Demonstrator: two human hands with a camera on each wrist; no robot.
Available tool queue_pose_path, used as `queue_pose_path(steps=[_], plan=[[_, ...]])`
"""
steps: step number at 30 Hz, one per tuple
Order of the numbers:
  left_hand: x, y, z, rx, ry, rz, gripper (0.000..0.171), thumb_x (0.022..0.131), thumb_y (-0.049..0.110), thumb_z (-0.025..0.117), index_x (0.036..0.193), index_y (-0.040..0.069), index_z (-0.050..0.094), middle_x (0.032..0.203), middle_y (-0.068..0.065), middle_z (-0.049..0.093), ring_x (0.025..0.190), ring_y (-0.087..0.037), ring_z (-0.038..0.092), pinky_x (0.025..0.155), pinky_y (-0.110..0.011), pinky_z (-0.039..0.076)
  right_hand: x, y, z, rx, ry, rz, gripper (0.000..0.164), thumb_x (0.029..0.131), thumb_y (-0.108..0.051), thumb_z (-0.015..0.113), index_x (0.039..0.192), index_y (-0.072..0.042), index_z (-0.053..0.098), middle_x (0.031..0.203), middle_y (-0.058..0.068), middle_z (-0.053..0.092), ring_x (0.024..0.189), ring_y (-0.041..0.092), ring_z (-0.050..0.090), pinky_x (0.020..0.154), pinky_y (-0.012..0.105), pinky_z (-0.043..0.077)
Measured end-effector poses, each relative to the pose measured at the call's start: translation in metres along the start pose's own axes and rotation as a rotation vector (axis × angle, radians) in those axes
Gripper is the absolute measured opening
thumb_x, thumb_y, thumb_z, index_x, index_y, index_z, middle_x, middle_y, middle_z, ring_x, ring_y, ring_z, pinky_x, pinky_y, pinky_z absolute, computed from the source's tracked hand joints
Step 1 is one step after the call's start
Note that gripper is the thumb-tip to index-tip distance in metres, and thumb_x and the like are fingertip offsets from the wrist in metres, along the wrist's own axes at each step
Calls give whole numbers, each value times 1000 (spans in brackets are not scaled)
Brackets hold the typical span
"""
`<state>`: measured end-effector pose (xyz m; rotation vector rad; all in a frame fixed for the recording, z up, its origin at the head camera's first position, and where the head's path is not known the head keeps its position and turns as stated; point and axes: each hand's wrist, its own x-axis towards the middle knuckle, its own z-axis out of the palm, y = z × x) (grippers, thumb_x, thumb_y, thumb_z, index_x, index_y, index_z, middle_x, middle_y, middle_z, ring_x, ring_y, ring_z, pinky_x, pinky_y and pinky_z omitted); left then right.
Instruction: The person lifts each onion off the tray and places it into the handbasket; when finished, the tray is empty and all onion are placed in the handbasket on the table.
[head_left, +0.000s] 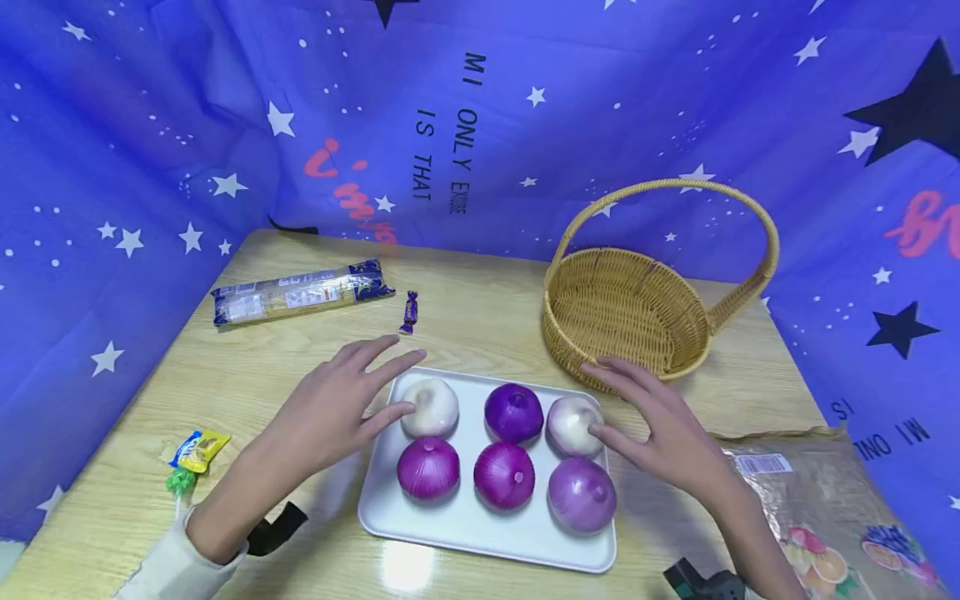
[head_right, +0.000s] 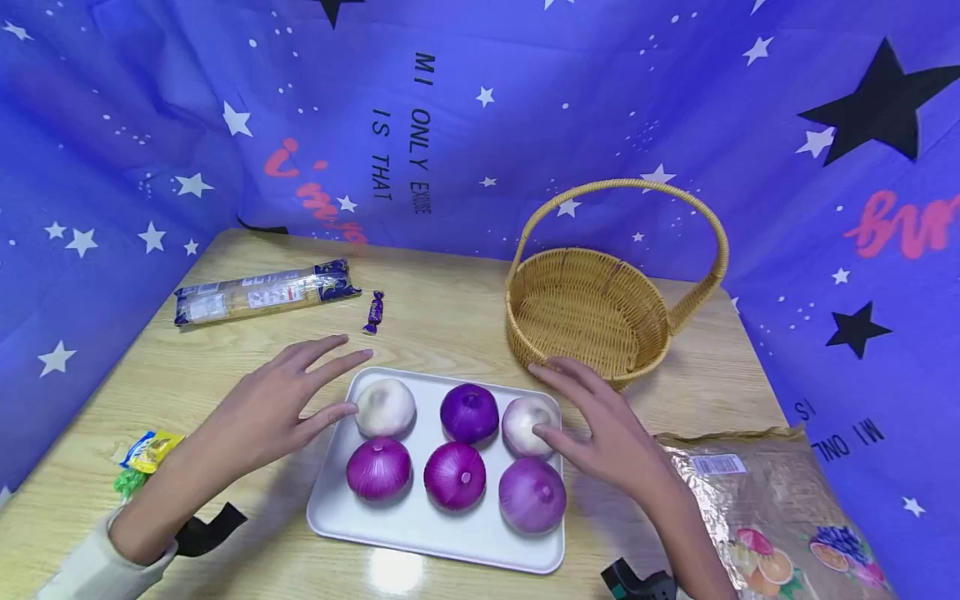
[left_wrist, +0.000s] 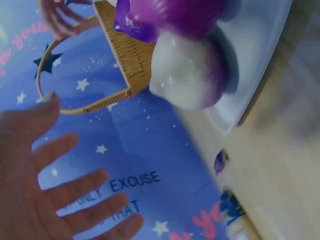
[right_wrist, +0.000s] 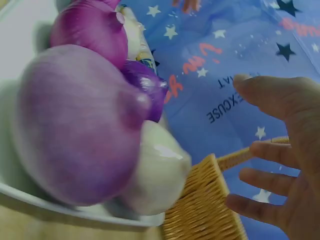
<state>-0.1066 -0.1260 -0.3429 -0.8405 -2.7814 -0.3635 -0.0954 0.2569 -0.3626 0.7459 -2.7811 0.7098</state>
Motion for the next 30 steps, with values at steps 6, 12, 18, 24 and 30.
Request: queue_pose_path(steps=[6, 12, 18, 24, 30], plan=[[-21, 1, 15, -214, 6, -176, 54, 82, 46, 53, 132, 32, 36, 123, -1, 47, 110, -22, 47, 83, -45, 45, -28, 9, 15, 200, 11, 91, 72, 71, -30, 72, 133, -25, 35, 135, -6, 34, 115, 16, 42, 77, 28, 50], [-28, 5, 43, -412, 19, -277, 51, 81, 39, 58, 128, 25, 44, 116, -3, 54, 96, -19, 56, 79, -35, 48, -56, 7, 15, 416, 45, 136, 78, 66, -9, 75, 133, -14, 36, 131, 1, 39, 111, 22, 44, 75, 31, 51], [-29, 6, 64, -559, 29, -394, 46, 80, 27, 64, 123, 20, 48, 106, -8, 61, 80, -14, 61, 69, -31, 52, -66, -12, 13, 474, 62, 91, 75, 61, -5, 77, 127, -3, 42, 124, 10, 44, 106, 21, 47, 70, 32, 52], [-42, 2, 69, -659, 17, -540, 43, 80, 15, 64, 122, 15, 51, 102, -9, 62, 81, -19, 62, 54, -18, 51, -70, -19, 24, 482, 28, 49, 72, 60, -11, 79, 123, -2, 45, 122, 14, 45, 106, 19, 46, 72, 30, 52], [-46, -1, 70, -690, 2, -592, 43, 77, 6, 66, 118, 10, 54, 98, -8, 63, 81, -21, 62, 53, -16, 51, -78, -2, 43, 584, -7, 38, 73, 58, -10, 79, 122, -2, 45, 125, 16, 42, 111, 18, 44, 77, 28, 50]])
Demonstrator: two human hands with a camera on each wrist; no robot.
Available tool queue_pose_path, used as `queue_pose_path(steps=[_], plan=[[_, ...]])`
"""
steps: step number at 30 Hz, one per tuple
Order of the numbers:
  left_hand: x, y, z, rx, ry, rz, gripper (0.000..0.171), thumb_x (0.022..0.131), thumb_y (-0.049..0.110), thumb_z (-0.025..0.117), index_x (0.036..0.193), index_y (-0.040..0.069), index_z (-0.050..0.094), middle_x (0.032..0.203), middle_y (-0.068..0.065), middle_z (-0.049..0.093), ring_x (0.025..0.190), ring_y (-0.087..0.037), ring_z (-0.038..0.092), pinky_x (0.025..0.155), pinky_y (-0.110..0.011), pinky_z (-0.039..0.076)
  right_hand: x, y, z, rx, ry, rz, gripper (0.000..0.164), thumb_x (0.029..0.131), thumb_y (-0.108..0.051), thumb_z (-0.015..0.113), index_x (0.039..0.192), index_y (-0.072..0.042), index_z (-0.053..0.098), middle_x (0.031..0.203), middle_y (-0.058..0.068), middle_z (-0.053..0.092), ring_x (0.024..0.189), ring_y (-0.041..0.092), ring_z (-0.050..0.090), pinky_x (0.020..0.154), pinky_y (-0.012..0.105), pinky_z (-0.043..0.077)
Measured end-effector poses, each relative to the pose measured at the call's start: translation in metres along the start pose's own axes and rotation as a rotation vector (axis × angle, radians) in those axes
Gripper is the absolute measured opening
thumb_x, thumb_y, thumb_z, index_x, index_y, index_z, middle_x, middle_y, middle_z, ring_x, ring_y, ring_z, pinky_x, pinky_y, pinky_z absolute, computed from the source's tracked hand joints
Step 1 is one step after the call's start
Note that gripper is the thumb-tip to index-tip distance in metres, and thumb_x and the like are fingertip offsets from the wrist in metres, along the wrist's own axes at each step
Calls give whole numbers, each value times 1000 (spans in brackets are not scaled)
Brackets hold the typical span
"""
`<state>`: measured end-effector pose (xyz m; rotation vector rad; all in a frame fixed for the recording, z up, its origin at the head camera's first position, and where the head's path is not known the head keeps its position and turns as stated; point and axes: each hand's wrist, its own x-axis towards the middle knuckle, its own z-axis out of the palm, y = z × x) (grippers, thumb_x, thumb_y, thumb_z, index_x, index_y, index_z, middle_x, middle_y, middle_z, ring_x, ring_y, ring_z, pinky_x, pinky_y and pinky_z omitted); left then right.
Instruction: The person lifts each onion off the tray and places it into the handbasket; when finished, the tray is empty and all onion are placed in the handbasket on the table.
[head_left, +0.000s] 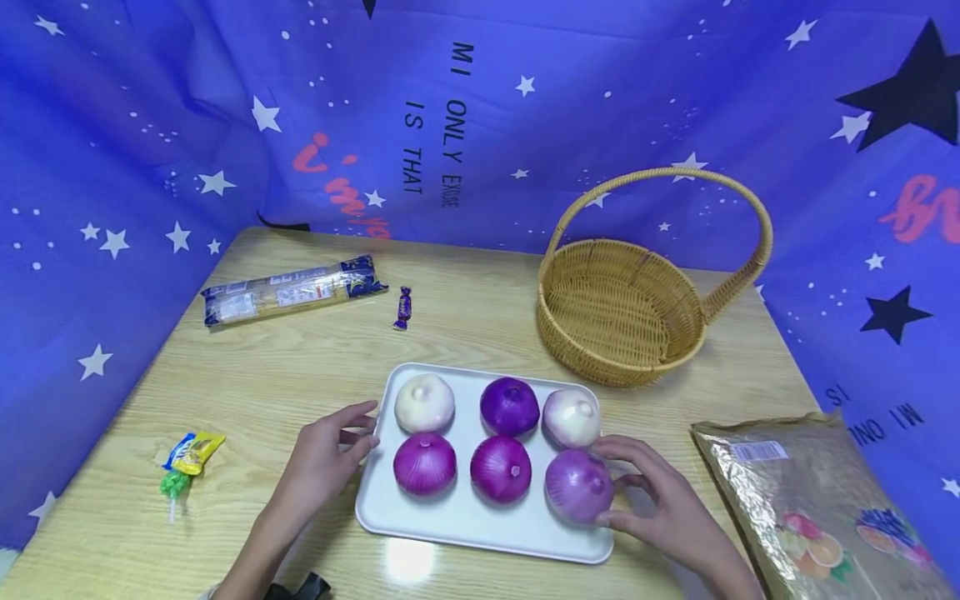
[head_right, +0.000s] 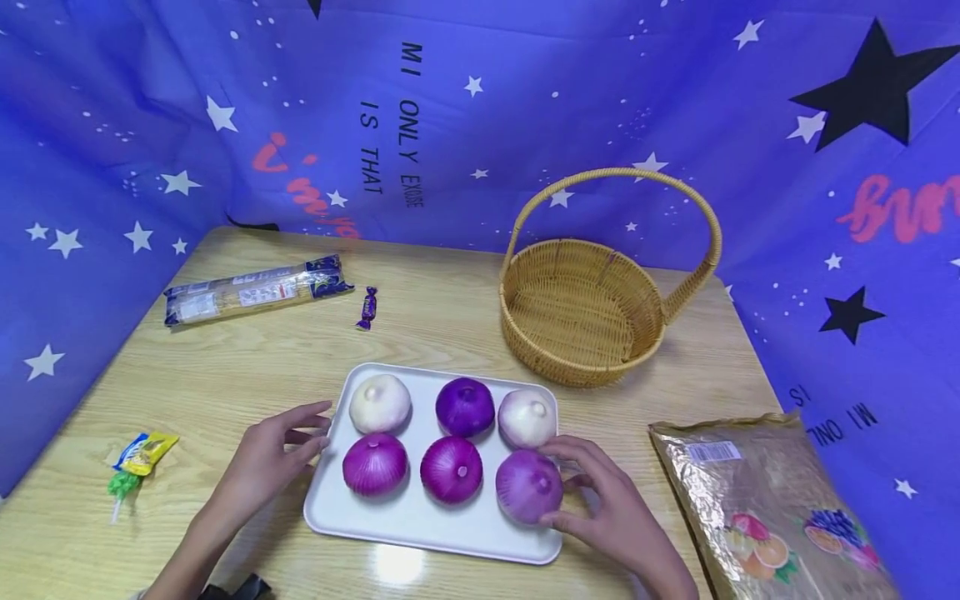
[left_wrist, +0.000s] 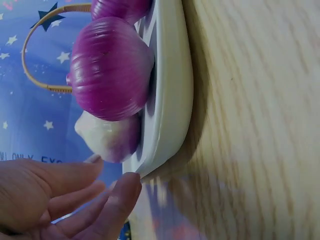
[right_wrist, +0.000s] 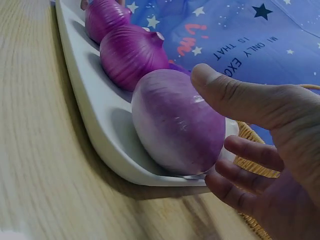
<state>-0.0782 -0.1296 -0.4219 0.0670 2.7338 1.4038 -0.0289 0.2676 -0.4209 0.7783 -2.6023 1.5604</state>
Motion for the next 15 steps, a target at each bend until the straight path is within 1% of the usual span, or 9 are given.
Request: queue_pose_path(steps=[3, 7, 13, 15], plan=[[0, -2, -1, 11, -1, -12, 44, 75, 3, 66, 117, 10, 55, 97, -7, 64, 81, -19, 62, 52, -17, 51, -2, 10, 2, -9, -22, 33, 73, 58, -14, 79, 122, -7, 46, 127, 11, 41, 113, 18, 43, 79, 27, 49], [2, -4, 0, 18, -8, -22, 43, 74, 0, 66, 115, 10, 57, 96, -6, 64, 80, -17, 61, 50, -17, 50, -4, 12, 4, -45, -33, 70, 69, 59, -17, 80, 120, -12, 49, 129, 7, 41, 114, 17, 43, 80, 27, 49], [3, -5, 3, 34, -16, -31, 39, 73, -2, 66, 110, 8, 60, 97, -6, 64, 81, -18, 61, 57, -17, 51, -5, 12, 5, -104, -43, 73, 60, 63, -21, 77, 117, -16, 52, 127, 5, 43, 113, 15, 44, 84, 26, 47], [2, -5, 3, 35, -19, -34, 39, 72, -3, 66, 110, 7, 61, 98, -7, 64, 82, -18, 61, 58, -17, 51, -5, 12, 3, -89, -44, 67, 60, 63, -20, 77, 117, -15, 52, 127, 7, 43, 113, 16, 44, 85, 26, 46]])
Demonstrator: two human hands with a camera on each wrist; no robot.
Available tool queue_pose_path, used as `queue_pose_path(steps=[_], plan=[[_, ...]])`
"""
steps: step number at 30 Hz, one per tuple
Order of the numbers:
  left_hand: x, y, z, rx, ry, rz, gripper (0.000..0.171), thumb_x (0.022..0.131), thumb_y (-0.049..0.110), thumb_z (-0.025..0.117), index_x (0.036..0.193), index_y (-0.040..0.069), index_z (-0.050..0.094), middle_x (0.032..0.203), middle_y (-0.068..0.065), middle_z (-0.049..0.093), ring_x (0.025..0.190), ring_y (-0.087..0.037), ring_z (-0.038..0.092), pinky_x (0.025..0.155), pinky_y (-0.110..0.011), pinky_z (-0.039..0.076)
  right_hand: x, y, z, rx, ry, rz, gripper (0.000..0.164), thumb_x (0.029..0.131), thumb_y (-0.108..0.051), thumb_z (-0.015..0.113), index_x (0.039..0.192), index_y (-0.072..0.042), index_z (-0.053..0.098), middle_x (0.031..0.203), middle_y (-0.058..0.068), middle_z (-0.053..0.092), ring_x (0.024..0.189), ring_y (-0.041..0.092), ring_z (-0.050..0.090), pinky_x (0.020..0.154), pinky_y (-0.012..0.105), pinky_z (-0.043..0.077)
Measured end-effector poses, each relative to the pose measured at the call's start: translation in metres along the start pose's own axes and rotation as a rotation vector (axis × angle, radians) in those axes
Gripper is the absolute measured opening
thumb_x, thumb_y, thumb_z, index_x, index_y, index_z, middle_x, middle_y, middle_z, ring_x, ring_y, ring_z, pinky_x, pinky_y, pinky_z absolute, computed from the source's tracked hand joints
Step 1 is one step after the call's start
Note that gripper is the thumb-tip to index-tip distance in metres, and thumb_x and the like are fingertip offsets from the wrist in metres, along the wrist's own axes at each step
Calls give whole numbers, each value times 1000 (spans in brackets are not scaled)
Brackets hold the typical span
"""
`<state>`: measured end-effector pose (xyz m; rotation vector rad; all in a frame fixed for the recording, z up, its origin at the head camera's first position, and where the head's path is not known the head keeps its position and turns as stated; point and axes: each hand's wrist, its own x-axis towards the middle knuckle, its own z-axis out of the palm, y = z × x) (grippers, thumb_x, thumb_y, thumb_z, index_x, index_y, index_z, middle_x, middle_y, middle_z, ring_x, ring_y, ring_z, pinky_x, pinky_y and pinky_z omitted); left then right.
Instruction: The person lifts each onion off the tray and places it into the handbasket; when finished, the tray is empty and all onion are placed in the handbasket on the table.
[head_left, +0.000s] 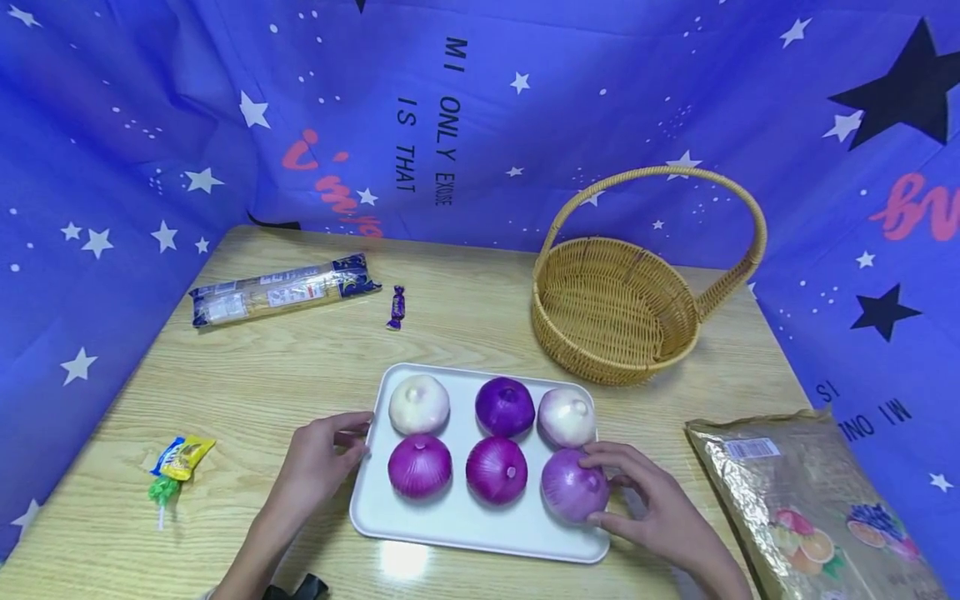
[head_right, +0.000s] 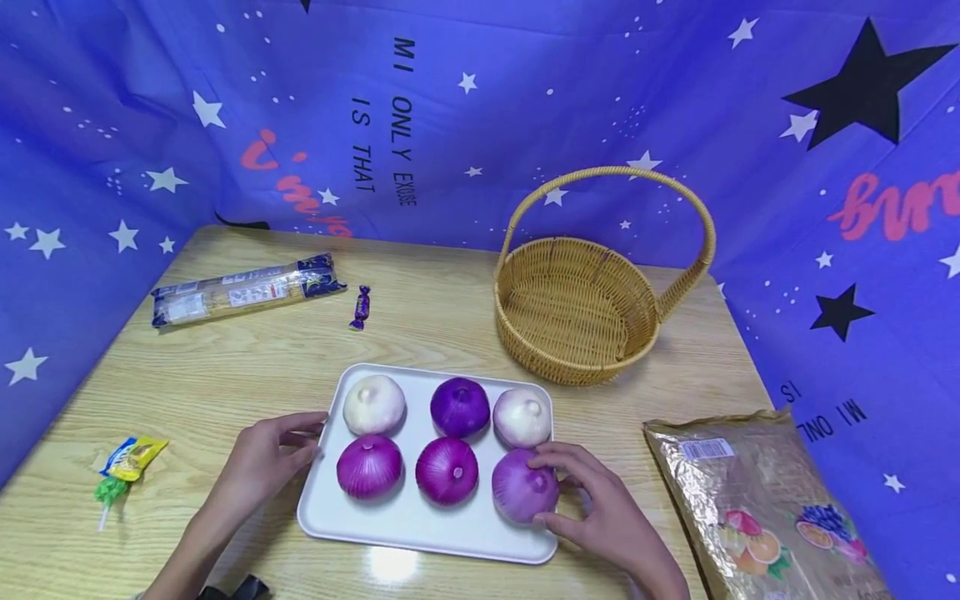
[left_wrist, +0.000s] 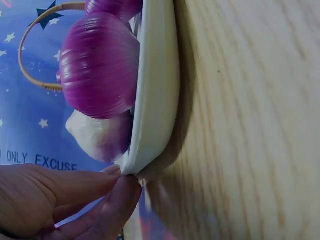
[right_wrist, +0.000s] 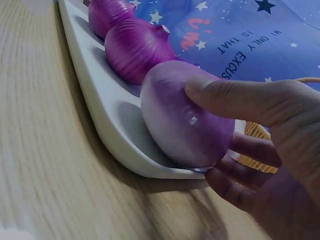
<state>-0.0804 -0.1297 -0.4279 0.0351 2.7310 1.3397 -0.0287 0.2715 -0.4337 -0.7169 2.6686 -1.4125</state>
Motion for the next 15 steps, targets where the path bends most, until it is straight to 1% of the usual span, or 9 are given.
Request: queue_pose_path(steps=[2, 5, 8, 12, 15], plan=[[0, 0, 0, 3, 0, 0, 38, 72, -3, 66, 109, 7, 61, 98, -7, 64, 81, -18, 61, 59, -17, 51, 0, 0, -2, 35, 3, -14, 61, 63, -16, 77, 118, -12, 51, 126, 9, 44, 112, 17, 45, 84, 26, 46], [0, 1, -1, 14, 3, -1, 38, 71, -3, 67, 107, 8, 62, 98, -6, 64, 80, -17, 61, 57, -16, 50, 2, -1, -7, 111, 7, -42, 63, 62, -7, 77, 119, -7, 50, 125, 14, 43, 112, 20, 45, 84, 27, 47], [0, 1, -1, 31, 7, -1, 38, 70, -2, 67, 106, 9, 63, 98, -6, 65, 80, -16, 61, 57, -16, 49, 8, -7, -16, 176, 0, -85, 64, 61, 2, 75, 119, -1, 48, 124, 19, 41, 113, 23, 43, 83, 28, 47], [0, 1, -1, 39, -2, 2, 37, 71, -2, 67, 106, 10, 63, 98, -6, 64, 81, -17, 61, 57, -17, 49, 22, -27, -33, 243, -8, -153, 63, 61, 13, 71, 118, 6, 46, 122, 25, 40, 114, 26, 41, 84, 29, 47], [-1, 0, -1, 33, -12, 4, 37, 72, -2, 67, 107, 9, 63, 99, -7, 64, 81, -18, 60, 58, -18, 50, 35, -45, -46, 259, 2, -172, 61, 61, 17, 68, 117, 9, 46, 120, 27, 40, 113, 26, 41, 85, 28, 46]])
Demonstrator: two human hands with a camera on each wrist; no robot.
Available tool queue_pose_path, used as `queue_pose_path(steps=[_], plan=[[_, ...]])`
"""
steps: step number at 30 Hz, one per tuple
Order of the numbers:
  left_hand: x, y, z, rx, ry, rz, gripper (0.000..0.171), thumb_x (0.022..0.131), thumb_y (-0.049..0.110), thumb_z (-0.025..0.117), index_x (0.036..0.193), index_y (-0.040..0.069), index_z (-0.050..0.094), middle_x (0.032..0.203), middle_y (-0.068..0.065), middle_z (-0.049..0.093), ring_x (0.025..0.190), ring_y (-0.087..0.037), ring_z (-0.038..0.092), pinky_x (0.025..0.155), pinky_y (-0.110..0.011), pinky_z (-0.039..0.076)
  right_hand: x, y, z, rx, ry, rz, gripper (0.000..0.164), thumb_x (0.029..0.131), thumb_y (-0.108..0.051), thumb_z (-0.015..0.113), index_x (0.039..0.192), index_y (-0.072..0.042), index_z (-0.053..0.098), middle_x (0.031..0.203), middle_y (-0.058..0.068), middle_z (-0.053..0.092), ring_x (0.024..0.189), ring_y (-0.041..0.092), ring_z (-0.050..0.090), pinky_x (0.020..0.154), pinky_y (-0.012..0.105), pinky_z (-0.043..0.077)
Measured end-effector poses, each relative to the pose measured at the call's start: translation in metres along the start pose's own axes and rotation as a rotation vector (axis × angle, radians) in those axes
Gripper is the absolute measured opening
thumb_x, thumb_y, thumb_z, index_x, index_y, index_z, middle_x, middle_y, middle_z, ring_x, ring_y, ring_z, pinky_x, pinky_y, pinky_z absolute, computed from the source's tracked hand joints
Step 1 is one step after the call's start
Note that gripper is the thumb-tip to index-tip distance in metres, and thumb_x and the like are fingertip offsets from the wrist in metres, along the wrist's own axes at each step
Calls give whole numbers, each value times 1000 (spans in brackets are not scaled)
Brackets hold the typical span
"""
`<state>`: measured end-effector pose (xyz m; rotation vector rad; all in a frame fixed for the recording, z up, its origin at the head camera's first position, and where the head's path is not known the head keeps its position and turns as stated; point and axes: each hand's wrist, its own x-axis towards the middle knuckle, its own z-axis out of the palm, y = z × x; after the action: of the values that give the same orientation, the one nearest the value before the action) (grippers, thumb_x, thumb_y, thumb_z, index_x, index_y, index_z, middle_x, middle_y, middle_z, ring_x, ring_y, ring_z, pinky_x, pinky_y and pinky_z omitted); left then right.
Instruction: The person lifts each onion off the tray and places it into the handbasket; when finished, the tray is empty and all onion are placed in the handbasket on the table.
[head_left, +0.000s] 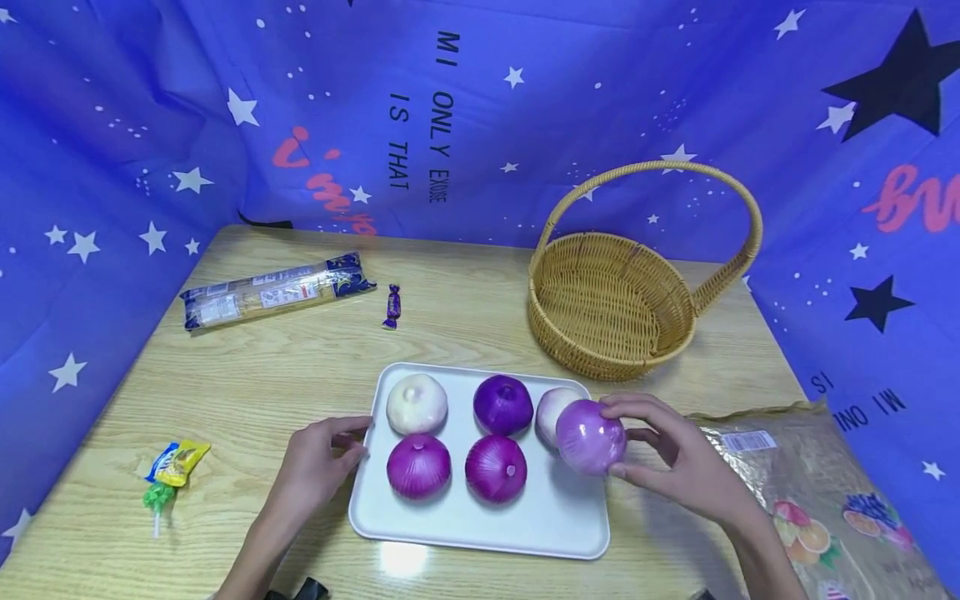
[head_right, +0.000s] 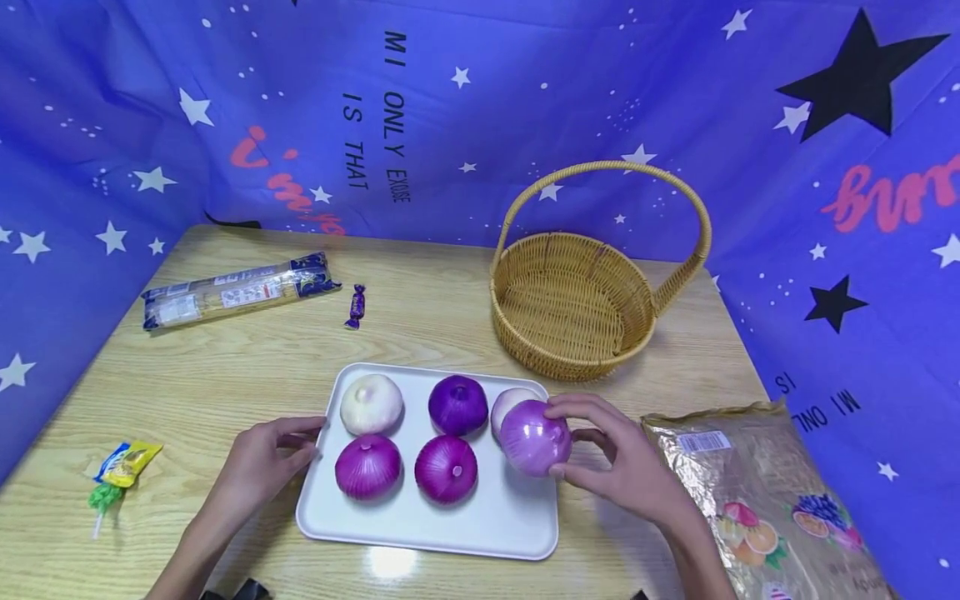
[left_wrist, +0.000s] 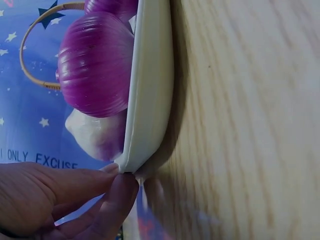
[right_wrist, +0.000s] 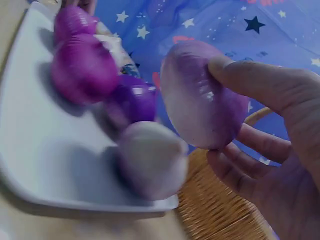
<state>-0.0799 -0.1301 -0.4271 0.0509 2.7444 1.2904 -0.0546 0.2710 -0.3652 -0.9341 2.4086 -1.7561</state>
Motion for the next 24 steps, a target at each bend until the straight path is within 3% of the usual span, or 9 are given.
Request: queue_pose_path(steps=[6, 10, 16, 24], plan=[[-1, -1, 0, 11, 10, 12, 37, 71, -1, 68, 106, 11, 63, 98, -6, 64, 79, -15, 60, 59, -18, 50, 28, -11, -21, -76, 47, 54, 60, 62, 17, 68, 117, 6, 47, 123, 23, 41, 112, 25, 43, 87, 26, 45], [0, -2, 0, 20, 12, 16, 37, 71, 0, 68, 105, 11, 64, 97, -5, 64, 79, -14, 60, 58, -18, 49, 43, 2, -42, -71, 73, 148, 60, 67, 11, 68, 121, 0, 46, 123, 16, 44, 109, 22, 47, 89, 25, 43], [-2, -3, 0, 40, 14, 20, 37, 70, 0, 69, 105, 11, 63, 95, -4, 65, 78, -14, 60, 60, -21, 48, 68, 27, -75, -127, 167, 307, 53, 77, -7, 66, 126, -12, 45, 121, 8, 47, 106, 18, 50, 82, 21, 47], [-3, -2, 1, 45, 16, 34, 38, 71, 0, 69, 106, 11, 63, 95, -3, 64, 79, -13, 59, 61, -20, 48, 89, 51, -99, -168, 319, 435, 54, 77, -20, 67, 127, -18, 45, 122, 8, 46, 107, 18, 47, 77, 15, 46]])
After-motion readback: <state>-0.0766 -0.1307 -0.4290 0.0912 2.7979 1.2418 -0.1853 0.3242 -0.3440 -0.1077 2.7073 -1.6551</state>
